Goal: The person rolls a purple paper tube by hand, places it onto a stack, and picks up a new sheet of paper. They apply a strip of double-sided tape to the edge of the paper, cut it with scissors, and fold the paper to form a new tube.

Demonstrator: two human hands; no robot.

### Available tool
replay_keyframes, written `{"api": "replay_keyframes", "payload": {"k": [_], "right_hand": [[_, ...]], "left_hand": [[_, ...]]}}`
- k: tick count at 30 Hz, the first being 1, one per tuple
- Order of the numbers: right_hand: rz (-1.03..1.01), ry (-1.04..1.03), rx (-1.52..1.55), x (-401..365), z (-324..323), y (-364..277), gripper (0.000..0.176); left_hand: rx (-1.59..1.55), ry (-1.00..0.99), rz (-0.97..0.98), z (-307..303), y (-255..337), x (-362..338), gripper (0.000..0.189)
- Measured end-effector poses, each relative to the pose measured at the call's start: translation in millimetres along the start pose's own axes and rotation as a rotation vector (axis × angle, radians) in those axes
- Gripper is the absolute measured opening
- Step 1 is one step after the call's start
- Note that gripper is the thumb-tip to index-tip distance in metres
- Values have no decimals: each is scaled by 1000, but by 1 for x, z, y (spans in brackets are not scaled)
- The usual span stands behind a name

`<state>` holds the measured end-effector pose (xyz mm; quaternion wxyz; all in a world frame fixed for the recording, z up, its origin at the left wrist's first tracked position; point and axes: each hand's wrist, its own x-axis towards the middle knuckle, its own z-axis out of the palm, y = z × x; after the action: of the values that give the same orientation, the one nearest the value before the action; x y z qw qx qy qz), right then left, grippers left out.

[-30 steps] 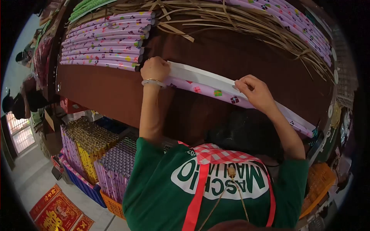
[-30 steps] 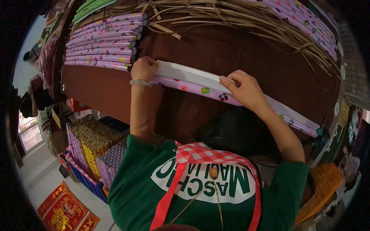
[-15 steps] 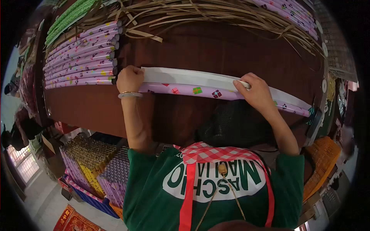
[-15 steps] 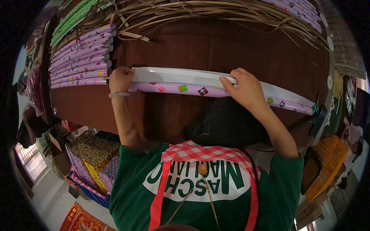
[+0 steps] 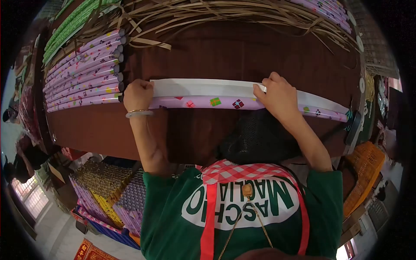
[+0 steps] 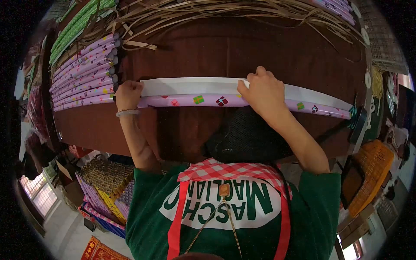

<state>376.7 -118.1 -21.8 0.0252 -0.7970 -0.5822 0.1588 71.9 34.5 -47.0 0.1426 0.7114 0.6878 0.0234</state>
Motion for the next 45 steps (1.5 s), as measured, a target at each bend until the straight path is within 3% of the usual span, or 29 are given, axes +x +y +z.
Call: {"api": "replay_keyframes", "payload": {"k": [5,7,11,24,35,45], "right_hand": [[-54,67,-29,-1,5,0,28],[-47,67,-39,0,6,0,27],[-47,89,-67,1,8,0,27],[-76,136,-118,2,12,-1,24],[-43,-4,-187,11,10,-7,26],[-78,9,-194,14,12,-4,28]], "left_hand": [[-27,1,27,1,-2,-1,30],[-30,-11,-55,1,1,0,22],[-49,-2,-13,2,-3,1,21],[-57,-32,-46,-5,6,-3,30],[-53,-45,4,-3,-2,1,30],[-24,-130,4,-3,-3,8,19]]}}
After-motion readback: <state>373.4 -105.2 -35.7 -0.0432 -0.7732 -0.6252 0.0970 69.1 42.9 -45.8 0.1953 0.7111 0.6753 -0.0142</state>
